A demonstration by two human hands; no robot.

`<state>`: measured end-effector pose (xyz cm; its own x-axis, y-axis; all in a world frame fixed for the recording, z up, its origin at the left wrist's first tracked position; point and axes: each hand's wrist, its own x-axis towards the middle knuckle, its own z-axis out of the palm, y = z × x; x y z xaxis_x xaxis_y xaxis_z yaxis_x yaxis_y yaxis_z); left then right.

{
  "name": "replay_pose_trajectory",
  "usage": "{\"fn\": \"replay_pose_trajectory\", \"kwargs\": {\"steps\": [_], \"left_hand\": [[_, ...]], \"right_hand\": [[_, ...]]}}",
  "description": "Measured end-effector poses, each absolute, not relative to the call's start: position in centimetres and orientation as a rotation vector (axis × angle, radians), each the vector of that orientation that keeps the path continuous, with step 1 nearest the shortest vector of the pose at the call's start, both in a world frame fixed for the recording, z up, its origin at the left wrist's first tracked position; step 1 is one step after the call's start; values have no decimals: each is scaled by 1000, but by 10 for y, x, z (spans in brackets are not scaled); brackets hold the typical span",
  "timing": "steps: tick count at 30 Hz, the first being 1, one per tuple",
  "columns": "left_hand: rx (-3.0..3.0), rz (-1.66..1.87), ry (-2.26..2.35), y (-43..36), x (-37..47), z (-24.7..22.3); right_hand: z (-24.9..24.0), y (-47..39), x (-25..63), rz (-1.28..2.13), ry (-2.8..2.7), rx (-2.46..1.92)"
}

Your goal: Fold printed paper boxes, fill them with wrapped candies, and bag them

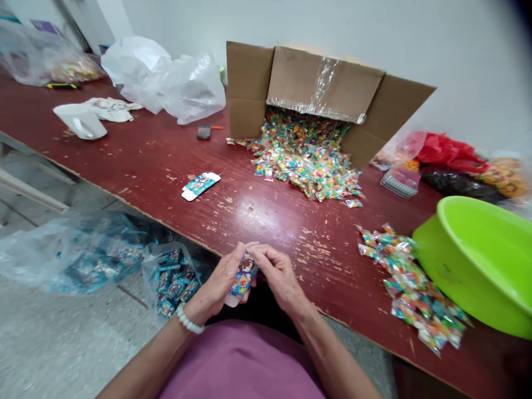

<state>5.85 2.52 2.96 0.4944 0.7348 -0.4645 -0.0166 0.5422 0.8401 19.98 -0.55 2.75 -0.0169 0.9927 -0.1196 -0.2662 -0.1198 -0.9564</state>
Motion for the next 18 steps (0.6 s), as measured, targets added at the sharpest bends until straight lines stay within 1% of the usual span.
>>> {"fn": "replay_pose_trajectory", "kwargs": {"steps": [2, 5, 6, 8, 10, 12, 15, 18], "left_hand": [[841, 595, 976, 27, 63, 32], [779, 660, 939, 30, 67, 37], [742, 670, 907, 30, 67, 39], [672, 670, 840, 28, 64, 42], [637, 623, 819, 23, 58, 42], [635, 527, 811, 16, 49, 37], [626, 421, 808, 6, 34, 23], [663, 400, 864, 5, 12, 10]], "right_hand": [[26, -9, 195, 1380, -955, -1105], [25, 1, 210, 1272, -1161, -1171], [25, 9, 224, 1164, -1246, -1223], [24, 32, 264, 834, -1348, -1388], [20, 63, 314, 501, -1341, -1597], [13, 94, 363, 276, -1302, -1861], [-2, 125, 407, 198, -1261, -2071], [-15, 132, 414, 213, -1236, -2040]]}}
